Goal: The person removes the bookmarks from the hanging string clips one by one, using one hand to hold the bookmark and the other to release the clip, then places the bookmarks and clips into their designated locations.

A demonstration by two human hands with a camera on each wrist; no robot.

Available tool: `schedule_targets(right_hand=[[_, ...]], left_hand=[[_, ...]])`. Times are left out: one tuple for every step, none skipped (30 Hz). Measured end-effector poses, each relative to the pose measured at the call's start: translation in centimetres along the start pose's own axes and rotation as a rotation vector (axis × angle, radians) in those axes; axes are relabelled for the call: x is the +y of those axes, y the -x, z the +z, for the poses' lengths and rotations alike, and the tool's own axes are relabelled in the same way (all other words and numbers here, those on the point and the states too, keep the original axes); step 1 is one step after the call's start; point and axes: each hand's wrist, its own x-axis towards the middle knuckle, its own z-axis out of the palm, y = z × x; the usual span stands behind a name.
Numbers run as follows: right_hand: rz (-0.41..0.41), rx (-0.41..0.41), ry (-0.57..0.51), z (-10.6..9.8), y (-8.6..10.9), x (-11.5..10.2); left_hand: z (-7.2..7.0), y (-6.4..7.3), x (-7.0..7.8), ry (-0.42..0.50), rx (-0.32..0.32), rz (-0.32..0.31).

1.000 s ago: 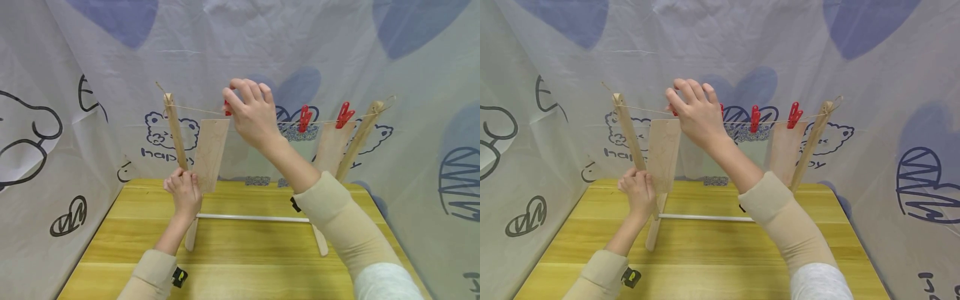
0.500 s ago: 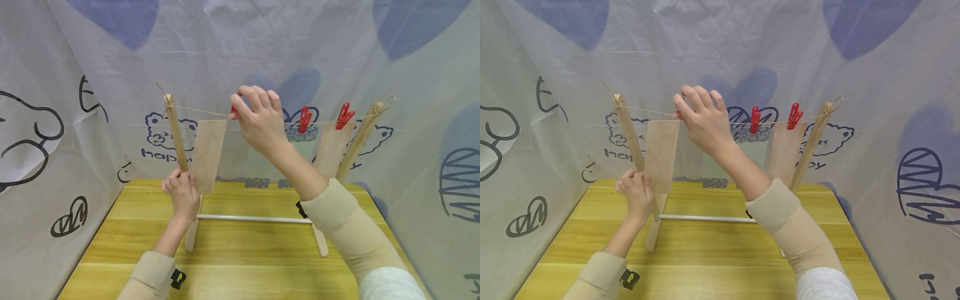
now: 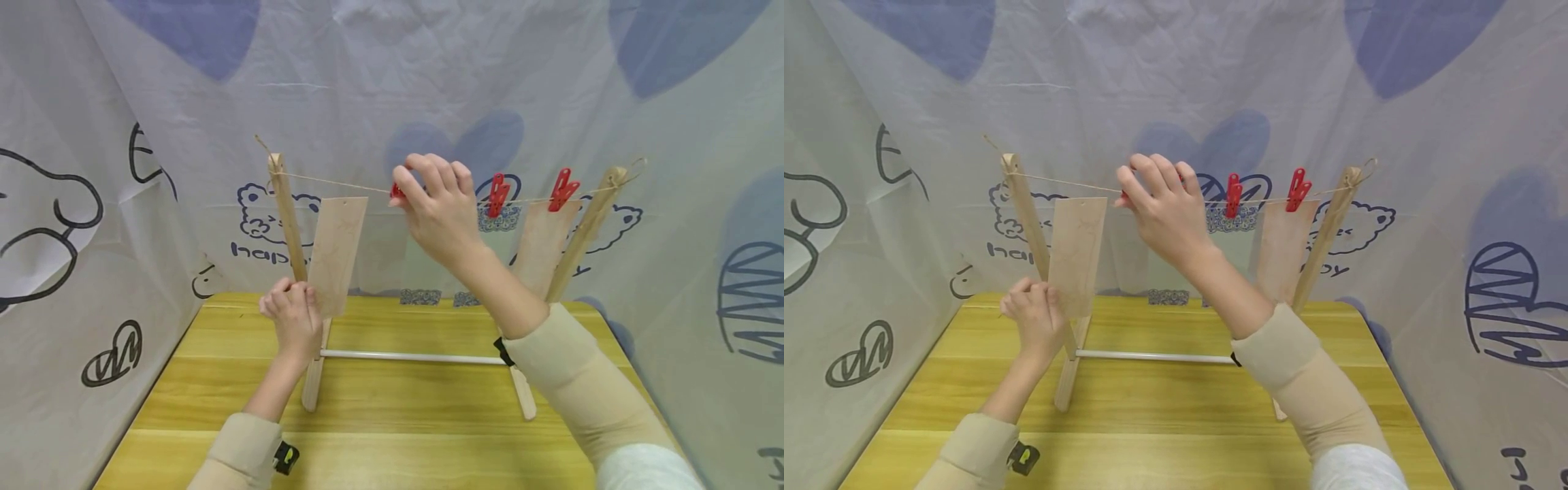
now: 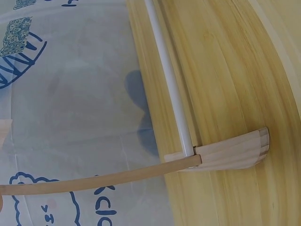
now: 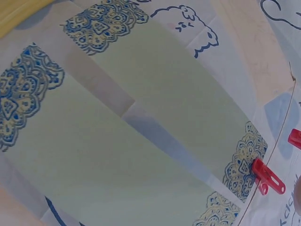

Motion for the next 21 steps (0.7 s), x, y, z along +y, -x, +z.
schedule_targets(right_hand=[[-0.001, 0.002, -0.001, 0.0, 0.1, 0.1], [-0.002, 0.003, -0.001, -0.1, 0.2, 0.1], [-0.003, 0.003, -0.001, -0.1, 0.3, 0.2], [-0.005, 0.004, -0.002, -0.2, 0.4, 0.2], [-0.006, 0.004, -0.003, -0.2, 0.5, 0.2], [-0.004, 0.005, -0.003, -0.3, 0.6, 0.3], [-0.003, 0.005, -0.006, -0.3, 0.8, 0.3], [0.000, 0.005, -0.007, -0.4, 0.9, 0.3], [0.003, 0.006, -0.007, -0.5, 1.0, 0.4], [0.007, 0.005, -0.008, -0.5, 1.1, 0.4], [0.011, 0.005, -0.007, -0.6, 1.2, 0.4], [0.015, 0.006, -0.005, -0.6, 1.4, 0.4], [0.018, 0.005, -0.003, -0.7, 1.5, 0.5], [0.022, 0.005, 0.000, -0.7, 1.7, 0.5], [0.025, 0.005, 0.004, -0.8, 1.8, 0.5], [0.027, 0.006, 0.004, -0.9, 2.0, 0.6], [0.030, 0.006, 0.005, -0.9, 2.1, 0.6], [0.032, 0.006, 0.003, -1.0, 2.3, 0.7], [0.034, 0.006, 0.002, -1.1, 2.4, 0.7], [0.036, 0.007, -0.002, -1.2, 2.6, 0.8], [0.038, 0.009, -0.005, -1.3, 2.7, 0.8]], left_hand=[[0.0, 0.0, 0.0, 0.002, -0.001, 0.000], [0.0, 0.0, -0.1, 0.002, 0.000, 0.001], [-0.1, 0.0, -0.1, 0.000, 0.001, 0.003], [-0.1, 0.0, -0.1, -0.004, 0.002, 0.006], [-0.1, 0.0, -0.2, -0.003, 0.003, 0.007], [-0.2, 0.0, -0.2, -0.005, 0.002, 0.008], [-0.2, 0.0, -0.3, -0.007, 0.000, 0.009], [-0.3, 0.0, -0.3, -0.012, -0.002, 0.009], [-0.4, 0.0, -0.3, -0.014, -0.003, 0.009], [-0.4, 0.1, -0.4, -0.017, -0.006, 0.008], [-0.5, 0.1, -0.5, -0.016, -0.008, 0.008], [-0.6, 0.1, -0.5, -0.020, -0.011, 0.009], [-0.6, 0.1, -0.6, -0.022, -0.011, 0.010], [-0.7, 0.2, -0.7, -0.026, -0.009, 0.011], [-0.7, 0.2, -0.8, -0.027, -0.007, 0.013], [-0.8, 0.3, -0.9, -0.029, -0.004, 0.014], [-0.9, 0.3, -0.9, -0.030, 0.000, 0.016], [-0.9, 0.4, -1.0, -0.034, 0.006, 0.018], [-1.0, 0.4, -1.1, -0.035, 0.011, 0.018], [-1.0, 0.4, -1.2, -0.038, 0.015, 0.019], [-1.1, 0.5, -1.3, -0.039, 0.016, 0.018]])
